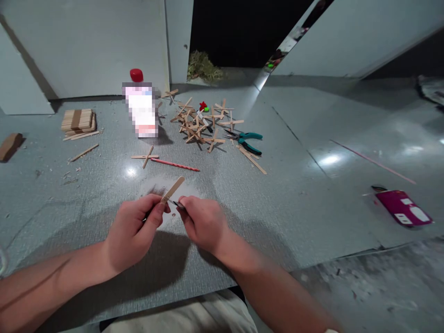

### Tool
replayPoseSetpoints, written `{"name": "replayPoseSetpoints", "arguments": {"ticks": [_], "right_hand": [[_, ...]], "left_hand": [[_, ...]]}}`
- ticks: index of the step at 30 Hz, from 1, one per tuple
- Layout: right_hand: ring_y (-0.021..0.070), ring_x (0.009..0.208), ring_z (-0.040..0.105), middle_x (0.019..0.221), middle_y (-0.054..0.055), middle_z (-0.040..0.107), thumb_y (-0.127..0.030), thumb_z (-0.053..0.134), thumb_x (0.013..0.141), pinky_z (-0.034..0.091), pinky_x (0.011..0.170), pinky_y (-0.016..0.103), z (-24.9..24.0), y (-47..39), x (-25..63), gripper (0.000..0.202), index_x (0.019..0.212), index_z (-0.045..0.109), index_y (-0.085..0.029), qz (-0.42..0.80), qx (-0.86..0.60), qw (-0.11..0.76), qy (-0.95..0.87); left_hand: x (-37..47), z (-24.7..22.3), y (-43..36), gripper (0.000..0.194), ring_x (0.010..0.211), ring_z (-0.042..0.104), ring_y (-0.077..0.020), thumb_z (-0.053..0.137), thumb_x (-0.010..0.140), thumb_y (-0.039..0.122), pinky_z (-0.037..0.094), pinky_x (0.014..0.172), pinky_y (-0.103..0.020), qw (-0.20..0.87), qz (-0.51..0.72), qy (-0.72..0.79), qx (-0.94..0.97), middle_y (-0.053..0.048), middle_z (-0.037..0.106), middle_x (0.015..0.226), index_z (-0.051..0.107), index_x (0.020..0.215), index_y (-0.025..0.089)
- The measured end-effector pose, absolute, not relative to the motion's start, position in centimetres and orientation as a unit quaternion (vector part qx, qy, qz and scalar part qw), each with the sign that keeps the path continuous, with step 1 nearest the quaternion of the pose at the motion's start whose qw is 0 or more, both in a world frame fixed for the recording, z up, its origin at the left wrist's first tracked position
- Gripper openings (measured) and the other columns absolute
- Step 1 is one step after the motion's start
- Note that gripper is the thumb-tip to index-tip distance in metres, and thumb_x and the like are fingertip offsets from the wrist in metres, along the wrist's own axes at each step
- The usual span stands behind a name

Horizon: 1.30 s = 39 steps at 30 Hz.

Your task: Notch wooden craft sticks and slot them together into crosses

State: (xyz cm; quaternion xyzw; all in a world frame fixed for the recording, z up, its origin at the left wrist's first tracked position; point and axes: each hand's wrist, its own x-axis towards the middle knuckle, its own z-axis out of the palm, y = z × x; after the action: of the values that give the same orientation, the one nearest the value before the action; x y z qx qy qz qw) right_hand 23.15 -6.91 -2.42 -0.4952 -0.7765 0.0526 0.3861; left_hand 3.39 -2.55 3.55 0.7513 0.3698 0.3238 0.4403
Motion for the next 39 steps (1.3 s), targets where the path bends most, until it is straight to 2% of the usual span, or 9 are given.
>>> {"name": "replayPoseSetpoints", "arguments": {"ticks": [3,9,13,18,24,28,33,35,39], "right_hand": [[0.0189,0.059,0.063,0.074,0.002,0.072,-0.016,0.048,0.105,0.042,0.058,0.030,-2.5,-6.9,23.0,0.015,0.099,0.058,-0.025,0.059,-0.504,0.368,-0.779],[0.0184,0.056,0.059,0.071,0.002,0.070,-0.019,0.043,0.107,0.037,0.057,0.031,-2.1,-7.0,22.7,0.022,0.091,0.057,-0.025,0.078,-0.526,0.332,-0.779],[0.0179,0.056,0.058,0.070,0.002,0.069,-0.024,0.040,0.109,0.035,0.058,0.031,-1.9,-6.9,22.7,0.027,0.090,0.058,-0.025,0.099,-0.544,0.301,-0.777],[0.0201,0.064,0.065,0.077,0.005,0.073,-0.026,0.040,0.111,0.035,0.061,0.032,-1.4,-6.7,22.7,0.024,0.095,0.058,-0.023,0.142,-0.594,0.242,-0.754],[0.0219,0.067,0.069,0.081,0.005,0.075,-0.027,0.042,0.111,0.036,0.061,0.031,-0.5,-7.0,23.5,0.017,0.103,0.057,-0.022,0.217,-0.614,0.193,-0.733],[0.0221,0.064,0.068,0.076,0.003,0.073,-0.026,0.045,0.109,0.036,0.059,0.031,-0.1,-7.2,24.4,0.014,0.102,0.057,-0.024,0.219,-0.624,0.205,-0.721],[0.0216,0.061,0.066,0.071,0.001,0.070,-0.028,0.046,0.108,0.039,0.057,0.031,-0.1,-7.4,25.2,0.013,0.102,0.057,-0.024,0.209,-0.623,0.244,-0.713],[0.0224,0.064,0.069,0.078,0.004,0.074,-0.030,0.049,0.107,0.043,0.058,0.031,-0.3,-7.3,25.4,0.012,0.108,0.060,-0.023,0.195,-0.629,0.257,-0.707],[0.0244,0.078,0.076,0.102,0.008,0.082,-0.031,0.057,0.105,0.050,0.066,0.032,-0.8,-7.0,25.4,0.030,0.133,0.061,-0.023,0.176,-0.628,0.262,-0.711]], "left_hand": [[3.4,3.4,-2.5,0.031,0.048,0.042,-0.0079,0.048,0.102,0.032,0.032,0.049,-0.022,0.472,0.314,0.377,0.733,0.006,0.050,0.055,0.066,0.082,0.017],[3.6,3.5,-2.4,0.032,0.051,0.036,-0.0090,0.053,0.098,0.043,0.028,0.048,-0.023,0.617,0.286,0.379,0.628,0.007,0.043,0.057,0.061,0.079,0.019],[3.8,3.0,-2.0,0.034,0.053,0.034,-0.0099,0.051,0.098,0.048,0.029,0.051,-0.024,0.652,0.272,0.382,0.596,0.008,0.041,0.058,0.058,0.080,0.020],[4.0,1.3,-0.5,0.038,0.060,0.042,-0.0128,0.032,0.105,0.046,0.036,0.056,-0.025,0.543,0.193,0.430,0.695,0.005,0.045,0.067,0.051,0.083,0.022],[4.0,0.0,1.2,0.030,0.063,0.044,-0.0149,0.051,0.100,0.030,0.029,0.061,-0.028,0.425,0.106,0.439,0.784,0.003,0.047,0.065,0.042,0.072,0.023],[3.9,-0.6,1.2,0.028,0.059,0.045,-0.0170,0.046,0.103,0.028,0.028,0.063,-0.031,0.322,0.059,0.449,0.832,0.002,0.047,0.063,0.050,0.076,0.023],[4.1,-1.1,0.8,0.018,0.056,0.049,-0.0193,0.051,0.099,0.030,0.028,0.060,-0.032,0.233,0.005,0.437,0.869,-0.003,0.059,0.066,0.060,0.088,0.020],[4.1,-1.2,0.8,0.015,0.054,0.051,-0.0199,0.052,0.097,0.028,0.027,0.058,-0.033,0.213,-0.013,0.428,0.878,-0.005,0.062,0.066,0.060,0.088,0.019],[4.1,-1.2,0.7,0.026,0.051,0.053,-0.0192,0.046,0.103,0.036,0.025,0.055,-0.033,0.201,-0.034,0.391,0.897,-0.005,0.065,0.065,0.060,0.087,0.020]]}}
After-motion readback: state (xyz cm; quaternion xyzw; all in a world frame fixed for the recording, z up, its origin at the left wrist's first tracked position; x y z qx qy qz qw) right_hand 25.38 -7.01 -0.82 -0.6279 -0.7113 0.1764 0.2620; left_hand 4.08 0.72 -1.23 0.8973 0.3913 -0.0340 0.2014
